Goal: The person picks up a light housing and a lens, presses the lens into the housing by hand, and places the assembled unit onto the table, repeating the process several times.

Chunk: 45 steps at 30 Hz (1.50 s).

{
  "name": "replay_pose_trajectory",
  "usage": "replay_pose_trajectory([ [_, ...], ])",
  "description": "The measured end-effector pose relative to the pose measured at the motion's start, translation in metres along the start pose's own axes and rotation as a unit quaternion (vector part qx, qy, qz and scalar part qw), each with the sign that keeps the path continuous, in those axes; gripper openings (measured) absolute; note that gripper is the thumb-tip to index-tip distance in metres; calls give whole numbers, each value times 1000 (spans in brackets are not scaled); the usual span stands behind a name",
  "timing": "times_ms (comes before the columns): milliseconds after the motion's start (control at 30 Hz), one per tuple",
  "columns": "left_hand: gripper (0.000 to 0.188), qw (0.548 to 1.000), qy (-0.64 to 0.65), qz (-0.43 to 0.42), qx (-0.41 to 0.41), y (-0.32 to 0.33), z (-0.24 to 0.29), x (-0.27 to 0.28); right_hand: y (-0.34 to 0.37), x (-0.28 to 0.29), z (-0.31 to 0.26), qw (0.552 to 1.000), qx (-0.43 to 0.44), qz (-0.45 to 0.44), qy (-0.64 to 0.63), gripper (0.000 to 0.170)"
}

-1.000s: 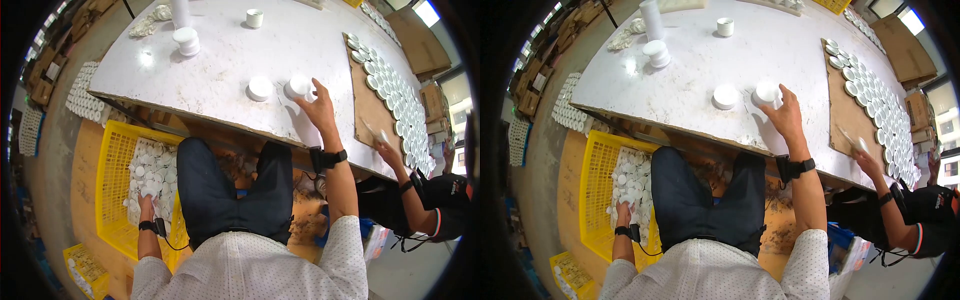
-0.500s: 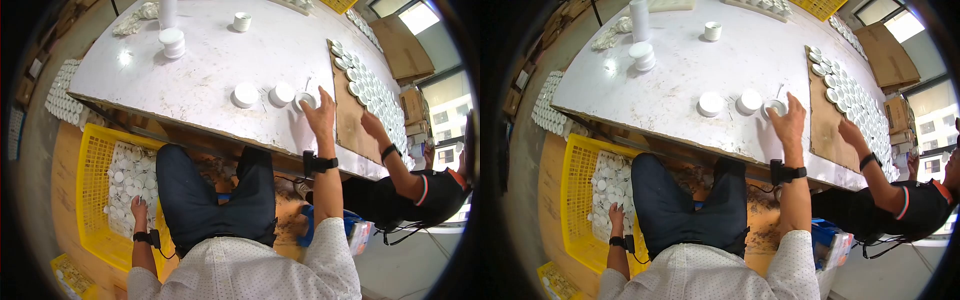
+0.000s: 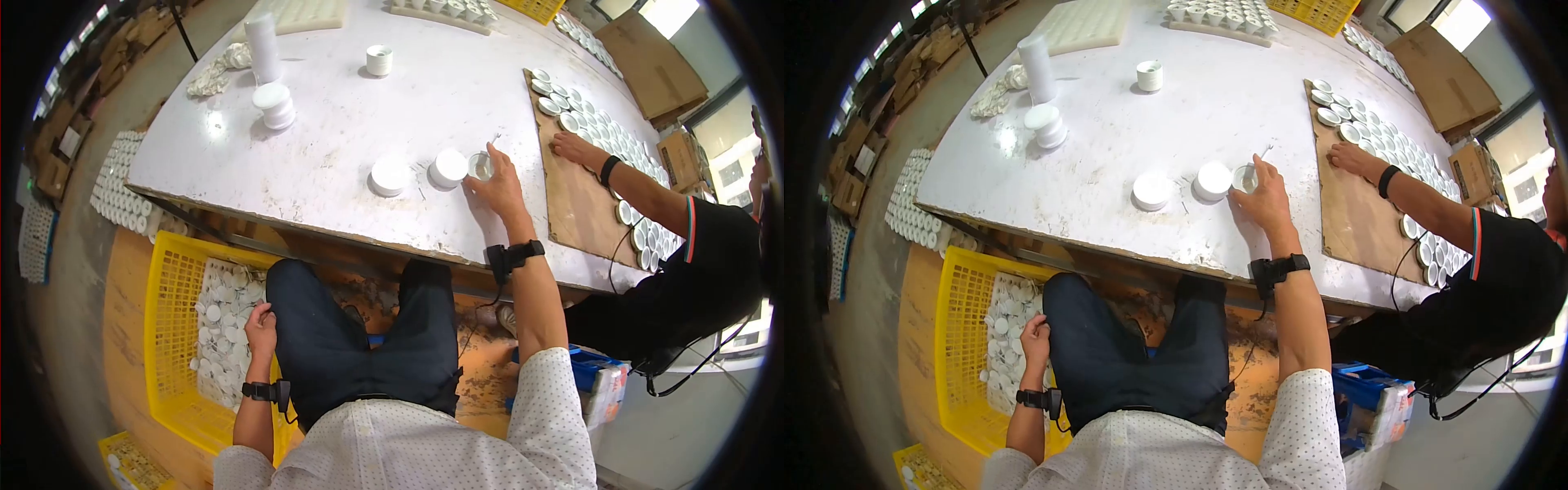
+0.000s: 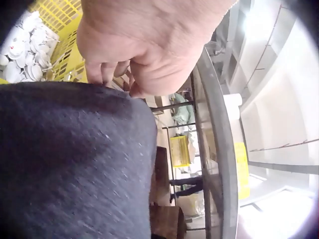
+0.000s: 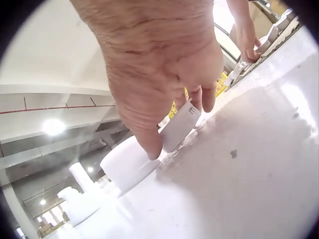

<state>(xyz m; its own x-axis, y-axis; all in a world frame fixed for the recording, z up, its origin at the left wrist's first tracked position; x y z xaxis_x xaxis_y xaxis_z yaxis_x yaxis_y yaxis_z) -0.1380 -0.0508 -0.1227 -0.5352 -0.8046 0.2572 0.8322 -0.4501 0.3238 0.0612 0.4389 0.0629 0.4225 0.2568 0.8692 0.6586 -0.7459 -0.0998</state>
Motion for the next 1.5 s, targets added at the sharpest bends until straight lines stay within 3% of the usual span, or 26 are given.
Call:
replay_pose_trajectory([
  [133, 25, 999, -23, -9, -32, 13, 22, -6, 20, 15, 20, 998, 16, 49, 21, 77],
  [167, 25, 999, -23, -7, -26, 18, 29, -10, 33, 26, 24, 995, 38, 96, -3, 75],
  [200, 25, 997, 14, -42, -58, 24, 44, -21, 47, 35, 22, 988, 59, 141, -27, 72],
  [233, 25, 992, 51, -76, -90, 32, 62, -34, 60, 36, 16, 989, 59, 131, -27, 72],
  [300, 27, 974, -42, -135, -180, 51, 111, -69, 93, 39, 6, 974, -4, 118, -193, 68],
  [333, 30, 961, -46, -167, -214, 62, 142, -89, 108, 40, -8, 975, -7, 110, -195, 68],
  [400, 39, 929, -60, -219, -292, 80, 186, -127, 137, 23, -31, 927, -113, 15, -357, 69],
  [500, 69, 872, -44, -248, -420, 98, 216, -171, 176, -6, -74, 829, -61, -101, -547, 74],
  [533, 76, 869, -33, -273, -411, 102, 217, -181, 185, -15, -86, 805, -26, -122, -580, 75],
  [600, 74, 839, -36, -234, -491, 107, 215, -189, 201, -28, -107, 753, -18, -156, -639, 76],
  [667, 71, 829, -23, -240, -504, 108, 208, -187, 209, -36, -122, 718, -27, -214, -661, 77],
  [733, 65, 829, -12, -199, -523, 108, 207, -178, 211, -41, -129, 713, -11, -218, -667, 76],
  [867, 60, 829, 4, -175, -532, 105, 210, -157, 210, -50, -143, 673, -39, -331, -660, 78],
  [933, 53, 870, 50, -215, -442, 99, 205, -147, 207, -56, -141, 703, -12, -379, -602, 75],
  [967, 50, 908, 65, -212, -356, 98, 201, -141, 201, -53, -140, 705, -4, -401, -584, 66],
  [1000, 50, 908, 66, -209, -357, 96, 196, -136, 191, -47, -136, 754, 11, -386, -530, 56],
  [1067, 50, 948, 139, -230, -172, 82, 165, -127, 158, -25, -118, 849, -15, -302, -434, 49],
  [1100, 50, 946, 169, -250, -120, 80, 161, -123, 138, -20, -97, 915, -51, -204, -345, 44],
  [1133, 50, 946, 172, -249, -119, 81, 155, -119, 113, -2, -93, 965, -15, -89, -247, 42],
  [1167, 51, 932, 228, -275, -61, 81, 143, -121, 89, 3, -75, 980, -18, -11, -199, 41],
  [1200, 52, 911, 283, -299, -4, 82, 135, -125, 67, 6, -59, 982, -48, 35, -180, 40],
  [1267, 56, 903, 296, -312, 0, 85, 133, -126, 34, -1, -28, 982, -61, 69, -166, 47],
  [1333, 60, 883, 320, -343, -17, 86, 134, -128, 20, -6, -33, 967, -146, 37, -205, 45],
  [1500, 63, 900, 279, -332, -40, 83, 131, -117, 1, -23, -12, 941, -163, 35, -294, 37],
])
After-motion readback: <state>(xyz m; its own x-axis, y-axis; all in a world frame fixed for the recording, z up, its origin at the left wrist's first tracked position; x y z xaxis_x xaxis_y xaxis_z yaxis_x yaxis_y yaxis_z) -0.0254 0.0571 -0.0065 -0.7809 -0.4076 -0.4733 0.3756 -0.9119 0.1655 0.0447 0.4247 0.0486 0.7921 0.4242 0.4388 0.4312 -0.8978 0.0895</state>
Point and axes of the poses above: each hand's wrist, its own y-axis away from the middle knuckle, its own x-axis out of the back of the hand, z = x × y, the point moved 5 cm from there along -y, towards the middle knuckle, and after that the axes turned 7 degrees about -z, right-handed, at the moved point
